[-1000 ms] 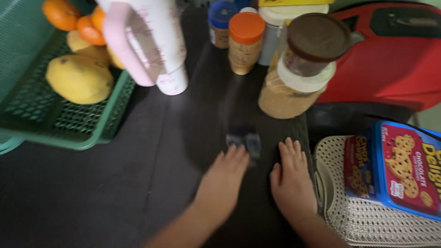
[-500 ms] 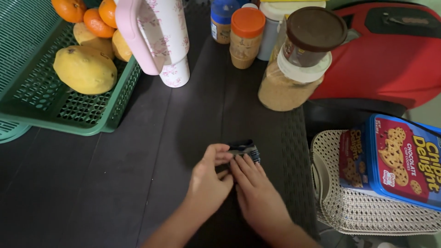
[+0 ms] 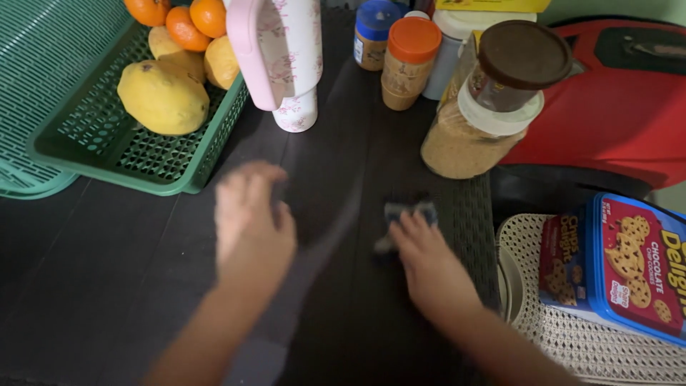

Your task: Wiping a dark-colored table surface with a cloth and organizing kitchen items.

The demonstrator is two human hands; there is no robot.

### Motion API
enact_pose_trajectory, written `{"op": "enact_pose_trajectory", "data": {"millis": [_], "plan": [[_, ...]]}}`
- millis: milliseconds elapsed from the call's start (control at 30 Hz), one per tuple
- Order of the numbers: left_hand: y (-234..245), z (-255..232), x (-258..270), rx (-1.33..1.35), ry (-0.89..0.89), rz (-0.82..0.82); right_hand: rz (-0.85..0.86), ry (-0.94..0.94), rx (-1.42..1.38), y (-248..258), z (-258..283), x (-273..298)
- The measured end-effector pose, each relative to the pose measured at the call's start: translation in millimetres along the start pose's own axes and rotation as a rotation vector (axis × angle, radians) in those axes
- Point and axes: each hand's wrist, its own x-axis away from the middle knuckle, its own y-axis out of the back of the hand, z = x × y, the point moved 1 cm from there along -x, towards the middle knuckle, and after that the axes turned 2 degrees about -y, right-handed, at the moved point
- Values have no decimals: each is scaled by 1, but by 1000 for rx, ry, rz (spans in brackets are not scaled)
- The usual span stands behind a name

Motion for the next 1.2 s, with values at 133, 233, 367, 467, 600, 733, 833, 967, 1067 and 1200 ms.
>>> {"op": "enact_pose_trajectory", "data": {"millis": [133, 233, 367, 467, 600, 733, 833, 967, 1067, 1200], "plan": [[13, 33, -23, -237, -76, -54, 51, 68, -51, 16, 11, 29], [10, 67, -30, -450, -25, -11, 68, 36, -73, 21, -1, 33], [6, 97, -23, -554, 75, 135, 8, -162, -61, 23, -19, 19], [7, 99, -19, -571, 61, 164, -26, -280, -40, 20, -21, 10], [1, 83, -9, -596, 14, 151, -31, -314, 19, 12, -18, 11], [1, 43, 6, -657, -12, 177, -24, -339, 9, 17, -10, 12], [4, 16, 14, -704, 28, 257, -34, -333, 9, 19, -8, 12], [6, -9, 23, -658, 62, 416, -73, -356, -20, 23, -6, 9], [-1, -27, 31, -569, 95, 555, -92, -386, -23, 24, -8, 6], [-12, -52, 40, -386, 95, 639, -101, -433, -27, 28, -8, 4]]}}
